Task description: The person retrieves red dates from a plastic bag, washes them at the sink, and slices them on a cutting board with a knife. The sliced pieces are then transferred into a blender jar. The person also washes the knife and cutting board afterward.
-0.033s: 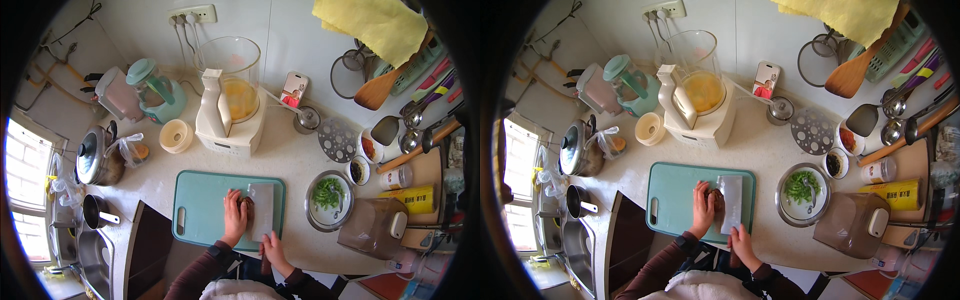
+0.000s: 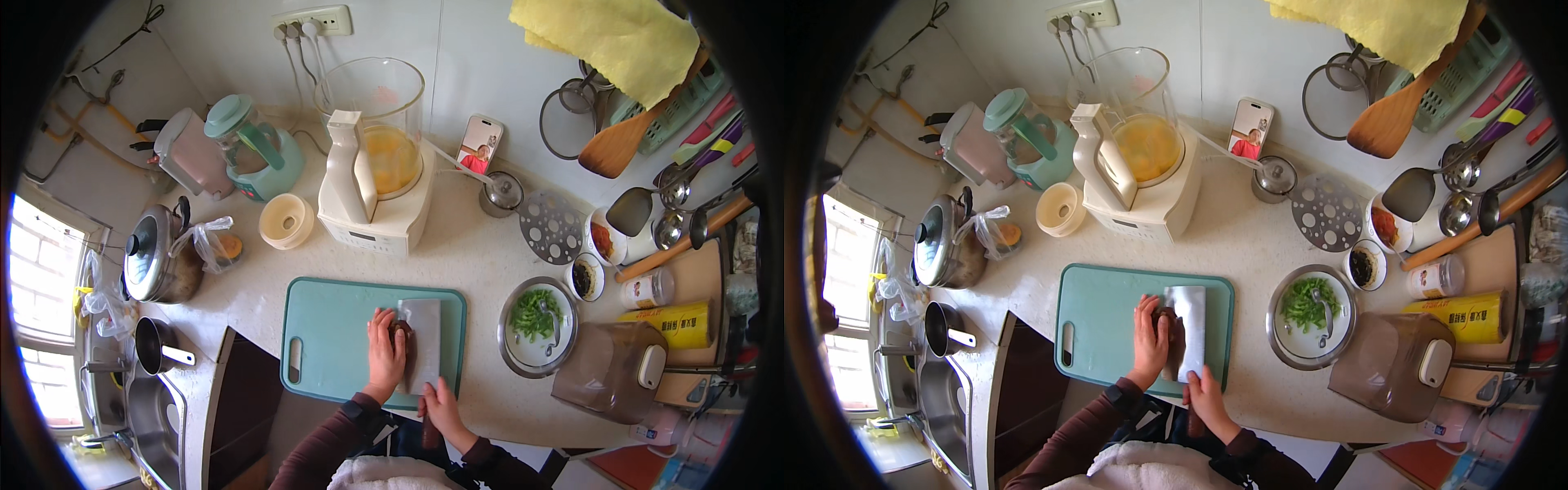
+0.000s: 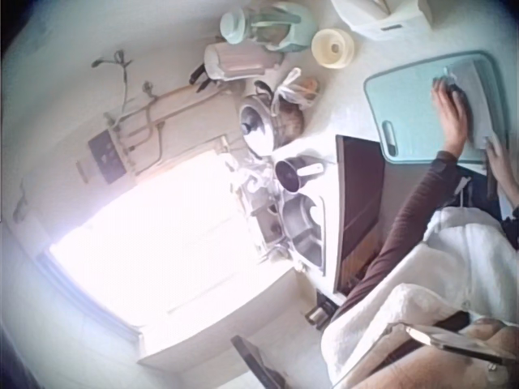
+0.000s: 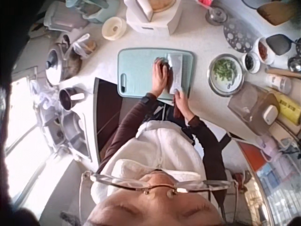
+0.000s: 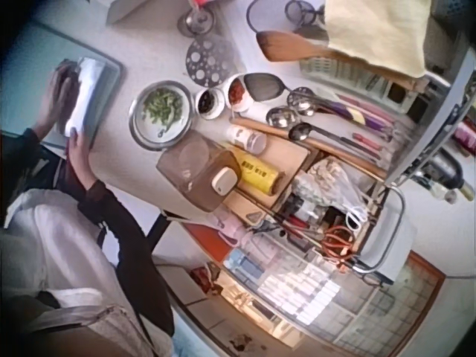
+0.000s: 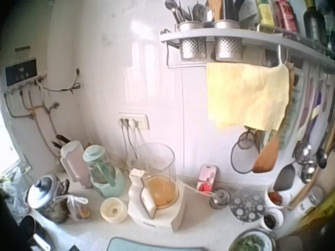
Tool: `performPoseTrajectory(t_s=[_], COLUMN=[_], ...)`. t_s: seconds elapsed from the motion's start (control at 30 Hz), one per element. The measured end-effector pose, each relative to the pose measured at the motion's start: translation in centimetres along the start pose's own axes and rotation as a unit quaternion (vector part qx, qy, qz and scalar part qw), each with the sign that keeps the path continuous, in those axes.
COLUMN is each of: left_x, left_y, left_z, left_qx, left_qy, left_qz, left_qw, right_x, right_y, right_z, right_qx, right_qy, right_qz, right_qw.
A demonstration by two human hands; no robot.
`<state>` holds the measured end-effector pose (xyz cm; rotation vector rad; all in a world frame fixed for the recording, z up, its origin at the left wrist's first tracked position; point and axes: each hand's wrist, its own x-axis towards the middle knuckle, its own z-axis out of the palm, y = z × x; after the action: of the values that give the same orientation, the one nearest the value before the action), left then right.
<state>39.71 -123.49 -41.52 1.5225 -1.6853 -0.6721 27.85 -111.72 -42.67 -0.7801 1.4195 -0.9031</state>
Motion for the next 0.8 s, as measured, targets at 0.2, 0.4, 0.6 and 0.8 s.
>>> performPoseTrajectory(t_s=[0.2,0.4,0.6,0.8], left_x=[-0.2,0.3,2.9,7.7], left_y=[1.6,4.5,8.4,12.9], left_z=[-0.3,-3.2,-7.9,-13.9], left_qx=[-0.086,-0.276,-0.453,-0.475], left_qy=[-0.002,-0.031,-0.037,-0.082], left_qz=[-0.03,-0.089,-0.066,-0.003], left_qw=[0.996,0.956,0.889,0.876], right_x=[0.5,-0.1,-1.4,-3.0], right_y=[-0.8,-4.3,-8.6,-14.7], right_z=[1.3,-1.7,-4.1,-4.2], right_qx=[0.094,0.25,0.272,0.282], right_qy=[-0.107,-0.188,-0.246,-0.259], right_qz=[0.057,0.147,0.19,0.199], right_qw=[0.988,0.938,0.911,0.902])
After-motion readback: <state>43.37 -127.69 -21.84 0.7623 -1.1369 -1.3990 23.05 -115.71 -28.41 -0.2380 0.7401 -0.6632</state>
